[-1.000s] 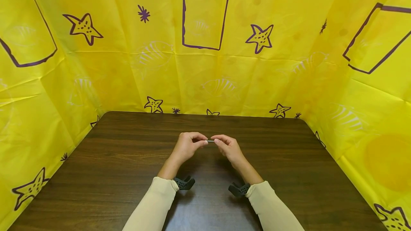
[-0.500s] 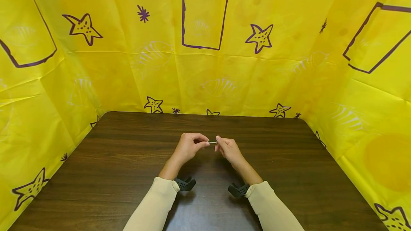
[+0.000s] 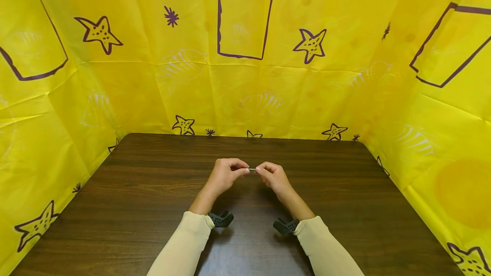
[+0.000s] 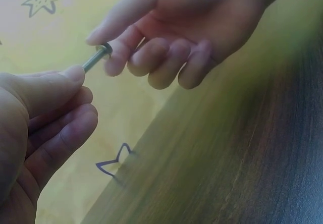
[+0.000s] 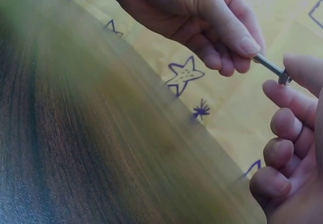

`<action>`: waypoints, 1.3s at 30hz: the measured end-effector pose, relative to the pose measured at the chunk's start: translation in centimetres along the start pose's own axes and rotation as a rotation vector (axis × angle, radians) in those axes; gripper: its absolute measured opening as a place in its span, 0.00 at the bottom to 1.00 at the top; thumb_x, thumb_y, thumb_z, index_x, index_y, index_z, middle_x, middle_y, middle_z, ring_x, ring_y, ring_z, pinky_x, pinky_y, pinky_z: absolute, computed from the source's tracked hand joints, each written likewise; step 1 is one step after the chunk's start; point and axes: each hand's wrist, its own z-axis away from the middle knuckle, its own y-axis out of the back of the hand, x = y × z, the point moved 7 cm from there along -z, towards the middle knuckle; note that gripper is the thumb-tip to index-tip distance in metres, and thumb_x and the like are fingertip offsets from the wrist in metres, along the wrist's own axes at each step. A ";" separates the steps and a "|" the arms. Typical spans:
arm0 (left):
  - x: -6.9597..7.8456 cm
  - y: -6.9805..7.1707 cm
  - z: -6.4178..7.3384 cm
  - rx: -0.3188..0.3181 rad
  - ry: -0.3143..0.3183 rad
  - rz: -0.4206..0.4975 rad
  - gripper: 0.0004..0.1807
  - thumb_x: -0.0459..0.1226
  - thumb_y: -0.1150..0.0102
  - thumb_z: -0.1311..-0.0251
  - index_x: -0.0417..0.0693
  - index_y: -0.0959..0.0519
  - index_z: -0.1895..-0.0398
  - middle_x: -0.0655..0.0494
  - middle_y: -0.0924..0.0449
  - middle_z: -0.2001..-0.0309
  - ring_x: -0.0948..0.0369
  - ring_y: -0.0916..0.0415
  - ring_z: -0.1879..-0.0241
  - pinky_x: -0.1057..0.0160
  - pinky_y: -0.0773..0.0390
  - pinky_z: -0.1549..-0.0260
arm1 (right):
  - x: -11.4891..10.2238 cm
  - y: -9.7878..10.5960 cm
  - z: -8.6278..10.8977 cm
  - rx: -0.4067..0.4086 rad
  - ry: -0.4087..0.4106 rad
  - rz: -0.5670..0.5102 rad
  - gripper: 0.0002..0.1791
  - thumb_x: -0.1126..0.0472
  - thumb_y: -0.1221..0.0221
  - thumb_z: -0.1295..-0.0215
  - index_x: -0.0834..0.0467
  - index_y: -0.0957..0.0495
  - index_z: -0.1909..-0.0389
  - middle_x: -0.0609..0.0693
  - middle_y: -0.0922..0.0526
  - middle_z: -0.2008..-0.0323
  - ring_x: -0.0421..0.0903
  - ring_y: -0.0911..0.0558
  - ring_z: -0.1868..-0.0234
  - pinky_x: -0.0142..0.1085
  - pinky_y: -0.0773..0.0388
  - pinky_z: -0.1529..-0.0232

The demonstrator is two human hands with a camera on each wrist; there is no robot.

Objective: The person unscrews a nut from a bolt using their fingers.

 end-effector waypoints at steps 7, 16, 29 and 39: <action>-0.2 0.2 -0.1 0.015 0.006 -0.008 0.02 0.32 0.30 0.46 0.44 0.14 0.68 0.59 0.17 0.74 0.65 0.21 0.76 0.65 0.21 0.74 | -0.3 0.2 0.1 0.025 0.085 -0.037 0.11 0.70 0.38 0.36 0.76 0.23 0.59 0.44 0.32 0.83 0.37 0.38 0.85 0.29 0.44 0.84; -0.6 0.4 0.0 0.012 0.055 -0.013 0.02 0.34 0.30 0.45 0.46 0.14 0.68 0.59 0.17 0.73 0.63 0.21 0.76 0.65 0.21 0.74 | 0.0 0.9 -0.3 0.103 0.128 0.151 0.12 0.70 0.33 0.43 0.73 0.19 0.59 0.50 0.28 0.81 0.38 0.34 0.80 0.29 0.41 0.80; -2.5 0.1 0.4 -0.035 0.129 -0.046 0.03 0.35 0.29 0.46 0.46 0.14 0.70 0.60 0.18 0.74 0.63 0.24 0.77 0.64 0.24 0.76 | 0.9 1.3 -0.5 0.132 0.065 0.548 0.06 0.66 0.29 0.47 0.59 0.13 0.66 0.43 0.31 0.86 0.39 0.34 0.84 0.30 0.40 0.83; -3.6 -0.5 0.9 -0.104 0.191 -0.049 0.03 0.34 0.29 0.47 0.46 0.14 0.70 0.56 0.17 0.76 0.59 0.21 0.77 0.63 0.23 0.77 | 1.4 1.0 -0.3 0.068 0.053 0.716 0.06 0.63 0.29 0.46 0.58 0.12 0.67 0.41 0.25 0.84 0.38 0.32 0.82 0.31 0.35 0.82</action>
